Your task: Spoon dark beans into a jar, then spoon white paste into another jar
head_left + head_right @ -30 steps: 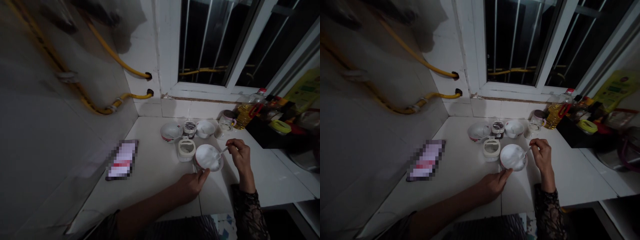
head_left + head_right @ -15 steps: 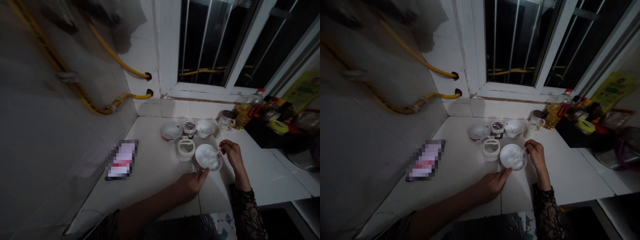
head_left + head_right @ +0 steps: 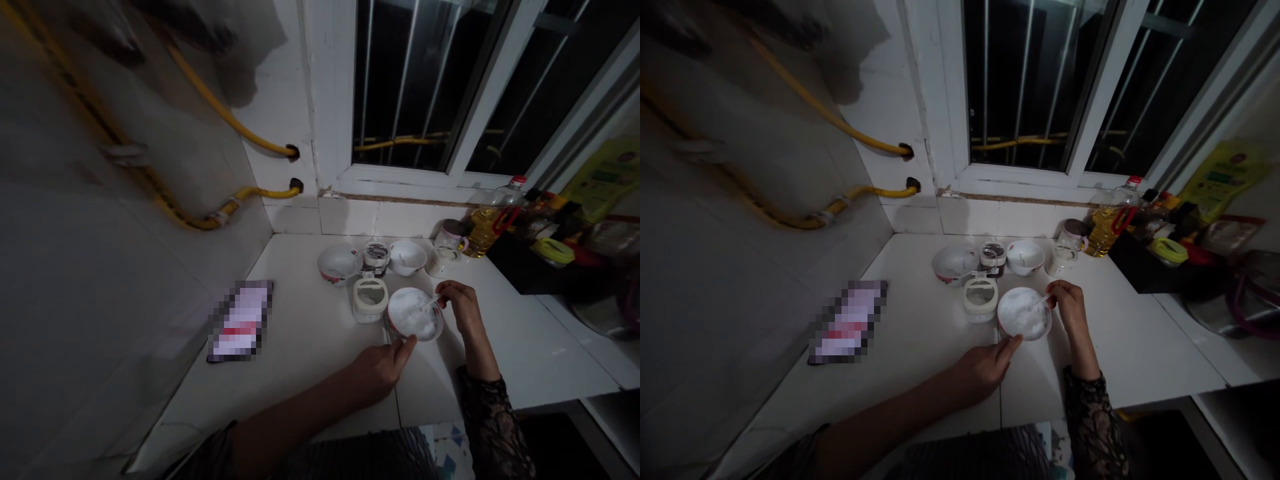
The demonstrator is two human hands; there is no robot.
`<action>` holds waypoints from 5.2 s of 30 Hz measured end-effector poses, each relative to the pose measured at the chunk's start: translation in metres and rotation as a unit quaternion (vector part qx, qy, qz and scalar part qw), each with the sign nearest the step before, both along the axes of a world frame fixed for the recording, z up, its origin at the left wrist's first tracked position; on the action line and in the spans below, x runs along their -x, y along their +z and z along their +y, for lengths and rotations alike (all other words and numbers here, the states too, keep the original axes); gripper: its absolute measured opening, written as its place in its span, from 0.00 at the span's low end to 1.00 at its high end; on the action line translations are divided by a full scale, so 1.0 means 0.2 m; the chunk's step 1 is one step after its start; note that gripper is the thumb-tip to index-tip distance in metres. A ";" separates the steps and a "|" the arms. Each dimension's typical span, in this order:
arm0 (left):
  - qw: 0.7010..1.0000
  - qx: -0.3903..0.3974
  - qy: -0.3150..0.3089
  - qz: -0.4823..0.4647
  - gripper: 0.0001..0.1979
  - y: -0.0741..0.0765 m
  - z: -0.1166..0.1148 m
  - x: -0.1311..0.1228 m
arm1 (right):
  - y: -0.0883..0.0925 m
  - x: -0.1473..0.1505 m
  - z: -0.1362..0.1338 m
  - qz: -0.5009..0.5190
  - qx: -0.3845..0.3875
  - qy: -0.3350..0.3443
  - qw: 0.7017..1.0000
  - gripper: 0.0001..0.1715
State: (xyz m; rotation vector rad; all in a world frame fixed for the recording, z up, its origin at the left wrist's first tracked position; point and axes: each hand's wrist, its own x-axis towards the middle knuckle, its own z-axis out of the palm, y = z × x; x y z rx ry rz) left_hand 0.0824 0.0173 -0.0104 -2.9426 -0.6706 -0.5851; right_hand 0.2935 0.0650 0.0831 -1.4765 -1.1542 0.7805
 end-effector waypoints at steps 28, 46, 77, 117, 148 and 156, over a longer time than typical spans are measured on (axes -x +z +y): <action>0.998 0.047 0.023 0.019 0.29 0.05 -0.01 0.00 | 0.01 0.27 -0.02 -0.099 -0.154 0.091 0.979 0.09; 1.000 0.025 0.008 0.016 0.29 0.04 -0.01 0.01 | -0.01 0.04 -0.07 -0.178 -0.188 -0.009 0.966 0.09; 0.999 0.031 0.011 0.019 0.30 0.04 -0.01 0.00 | -0.05 0.12 -0.02 -0.201 0.010 0.155 0.967 0.10; 0.999 0.035 0.024 0.015 0.28 0.05 -0.01 -0.01 | 0.01 0.29 -0.04 -0.252 -0.248 0.137 0.925 0.09; 1.000 0.029 0.008 -0.004 0.24 0.06 -0.01 0.00 | -0.02 0.30 -0.05 -0.458 -0.370 0.220 0.778 0.19; 0.999 0.029 0.016 0.006 0.27 0.05 -0.02 0.01 | 0.02 0.23 -0.07 -0.259 -0.272 0.120 0.919 0.11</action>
